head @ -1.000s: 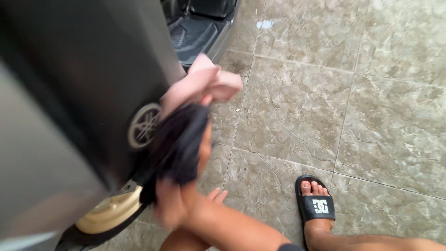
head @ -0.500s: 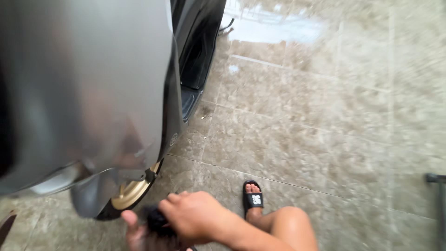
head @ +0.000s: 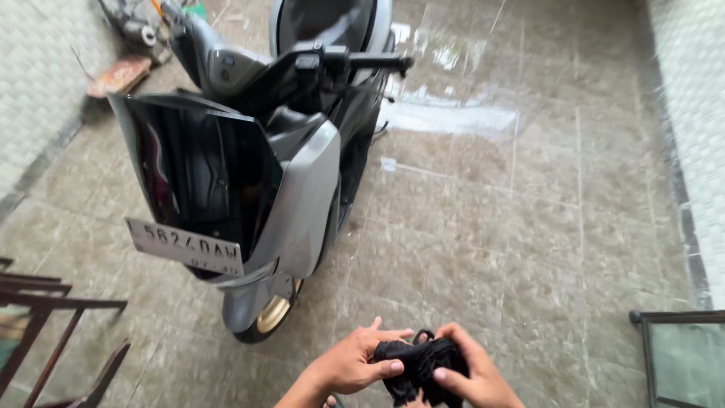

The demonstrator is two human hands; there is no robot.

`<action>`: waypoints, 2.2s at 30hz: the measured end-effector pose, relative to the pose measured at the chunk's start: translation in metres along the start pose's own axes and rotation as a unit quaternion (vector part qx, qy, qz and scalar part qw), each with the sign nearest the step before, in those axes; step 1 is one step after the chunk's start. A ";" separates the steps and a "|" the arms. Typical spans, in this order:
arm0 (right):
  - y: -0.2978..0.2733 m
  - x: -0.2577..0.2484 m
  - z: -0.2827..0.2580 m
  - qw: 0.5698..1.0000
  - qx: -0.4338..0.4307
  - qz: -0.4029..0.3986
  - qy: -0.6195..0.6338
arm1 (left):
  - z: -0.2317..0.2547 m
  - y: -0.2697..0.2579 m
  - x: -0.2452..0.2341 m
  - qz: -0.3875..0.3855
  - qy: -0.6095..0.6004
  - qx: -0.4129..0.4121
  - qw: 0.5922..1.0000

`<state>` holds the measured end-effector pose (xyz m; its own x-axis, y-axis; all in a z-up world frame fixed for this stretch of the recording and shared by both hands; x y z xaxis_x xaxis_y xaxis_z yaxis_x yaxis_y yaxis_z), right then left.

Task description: The person wipes down various parts of a motorcycle, including the windshield, dashboard, front fender, wheel, and under-seat compartment, using a cloth.

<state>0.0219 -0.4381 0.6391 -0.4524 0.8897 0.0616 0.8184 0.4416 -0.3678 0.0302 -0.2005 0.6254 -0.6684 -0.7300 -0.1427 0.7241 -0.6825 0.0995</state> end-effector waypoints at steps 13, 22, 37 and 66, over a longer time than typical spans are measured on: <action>0.007 -0.155 -0.057 0.944 -0.105 0.297 0.100 | 0.063 0.196 0.005 0.175 -0.226 -0.024 0.958; 0.005 -0.224 -0.118 0.896 -0.306 0.200 0.253 | 0.103 0.283 0.010 0.225 -0.297 0.006 0.928; 0.091 -0.286 -0.195 0.945 -0.131 0.212 -0.214 | 0.090 0.382 -0.080 0.238 0.312 0.013 0.920; 0.382 -0.458 -0.311 0.747 -0.332 0.046 -0.574 | 0.030 0.633 -0.194 0.204 0.276 -0.118 0.932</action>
<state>0.6517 -0.6409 0.7587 -0.0771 0.4021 -0.9123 0.6877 0.6840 0.2433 0.6133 -0.4915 0.7457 -0.1869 -0.7517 -0.6325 0.9596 -0.2775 0.0462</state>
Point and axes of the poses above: each hand's wrist, its own y-axis towards the middle knuckle, its own x-axis out of the palm, z = x × y, the point moved 4 cm from there along y, towards the middle knuckle, and after that the axes turned 6 degrees about x, right-handed, at the moved point
